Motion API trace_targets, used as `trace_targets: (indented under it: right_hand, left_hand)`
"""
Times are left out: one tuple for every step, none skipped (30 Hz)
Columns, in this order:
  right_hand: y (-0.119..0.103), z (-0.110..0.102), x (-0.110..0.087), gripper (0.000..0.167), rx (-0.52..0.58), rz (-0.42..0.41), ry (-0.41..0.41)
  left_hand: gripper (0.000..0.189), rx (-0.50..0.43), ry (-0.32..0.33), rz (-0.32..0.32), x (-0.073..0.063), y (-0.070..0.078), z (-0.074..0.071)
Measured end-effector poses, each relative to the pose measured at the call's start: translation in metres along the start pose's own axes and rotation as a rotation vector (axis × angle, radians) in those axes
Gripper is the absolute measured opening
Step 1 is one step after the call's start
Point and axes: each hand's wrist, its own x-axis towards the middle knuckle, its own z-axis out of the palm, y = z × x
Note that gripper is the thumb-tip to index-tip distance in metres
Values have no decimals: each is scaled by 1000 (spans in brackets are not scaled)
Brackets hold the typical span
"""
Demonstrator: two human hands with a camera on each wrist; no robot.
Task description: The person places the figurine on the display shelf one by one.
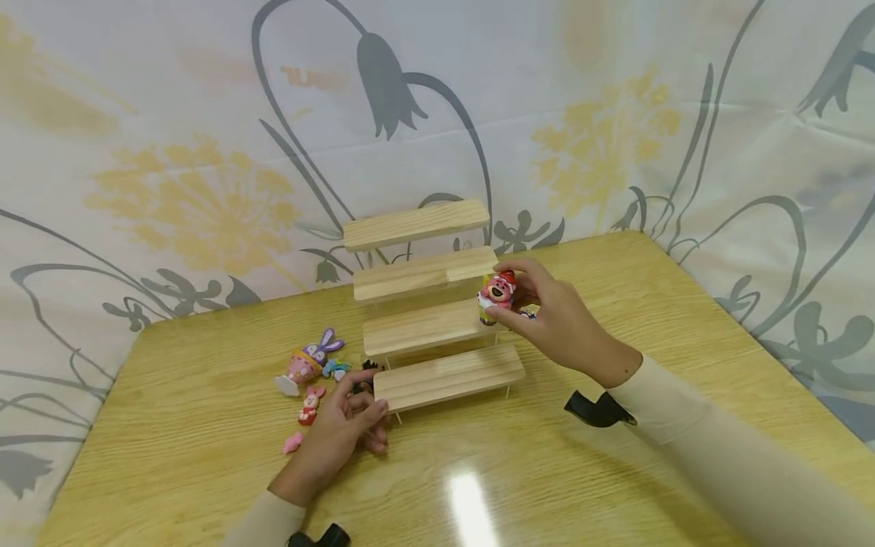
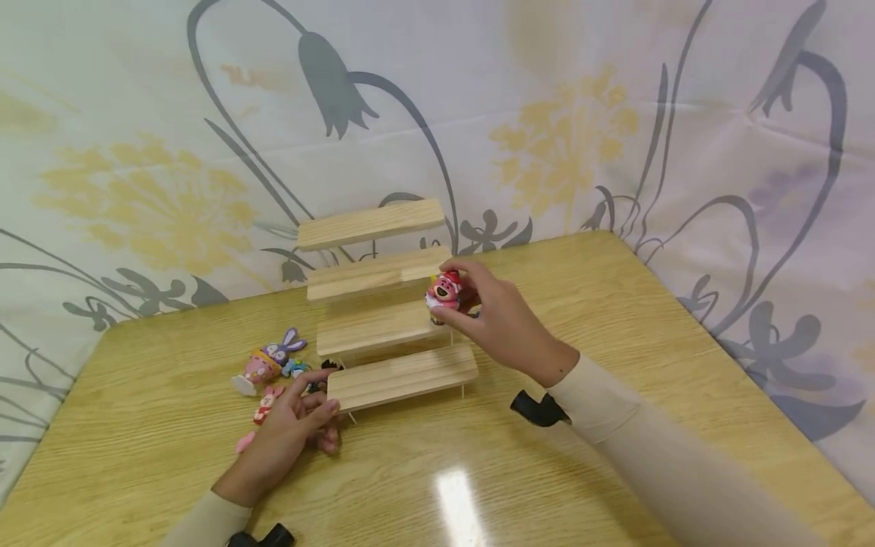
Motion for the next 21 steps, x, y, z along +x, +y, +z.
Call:
trace_targets:
  right_hand:
    - [-1, 0, 2, 51, -2, 1, -10]
    - [-3, 0, 5, 52, -5, 3, -22]
    - [-4, 0, 7, 52, -8, 9, -35]
    - [-5, 0, 9, 51, -6, 14, -45]
    - [-5, 0, 11, 51, -6, 16, -52]
    - [-6, 0, 13, 51, -1, 17, -60]
    - [-7, 1, 15, 52, 7, 16, -68]
    - [-8, 1, 17, 52, 16, 15, -75]
    - [-8, 2, 19, 52, 26, 17, -81]
    - [-10, 3, 22, 53, 38, 19, -87]
    - [-11, 4, 24, 54, 46, 19, -91]
    - [-12, 4, 26, 54, 55, 22, -95]
    - [-13, 5, 28, 54, 62, 26, -98]
    - [-13, 6, 29, 54, 71, 32, -102]
    - [-14, 7, 31, 54, 79, 36, -106]
    - [-15, 7, 33, 54, 92, 40, -112]
    - [-15, 8, 34, 54, 106, 44, -119]
    - [-15, 9, 36, 54, 122, 47, -126]
    - [-16, 9, 37, 55, 135, 50, -132]
    - [-16, 10, 39, 55, 147, 55, -139]
    - [-16, 10, 41, 56, 161, 59, -143]
  left_hand:
    - [62, 3, 1, -2, 0, 0, 0]
    - [62, 5, 2, -4, 0, 0, 0]
    - [62, 7, 2, -6, 0, 0, 0]
    - [62, 8, 3, -7, 0, 0, 0]
    - [63, 9, 4, -7, 0, 1, 0]
    - [63, 8, 4, -6, 0, 1, 0]
    - [63, 7, 3, -6, 0, 1, 0]
    - [63, 6, 2, -5, 0, 1, 0]
    - [63, 3, 1, -4, 0, 1, 0]
    - [63, 1, 0, -3, 0, 1, -1]
    - [63, -1, -1, -2, 0, 1, -1]
    - [63, -3, -3, -1, -1, 1, -1]
    - [63, -4, -2, 0, 0, 1, -1]
    - [62, -6, -1, 2, -1, 1, -1]
    - [62, -6, 0, 3, 0, 1, -1]
    - [62, -6, 1, 5, 0, 1, -1]
    - [62, -5, 1, 6, 0, 1, -1]
    - [62, -5, -1, 8, 0, 1, -1]
    - [63, -6, -4, 8, 0, 1, -1]
    - [63, -6, -6, 6, 0, 1, -1]
    - [63, -6, -9, 5, 0, 1, -1]
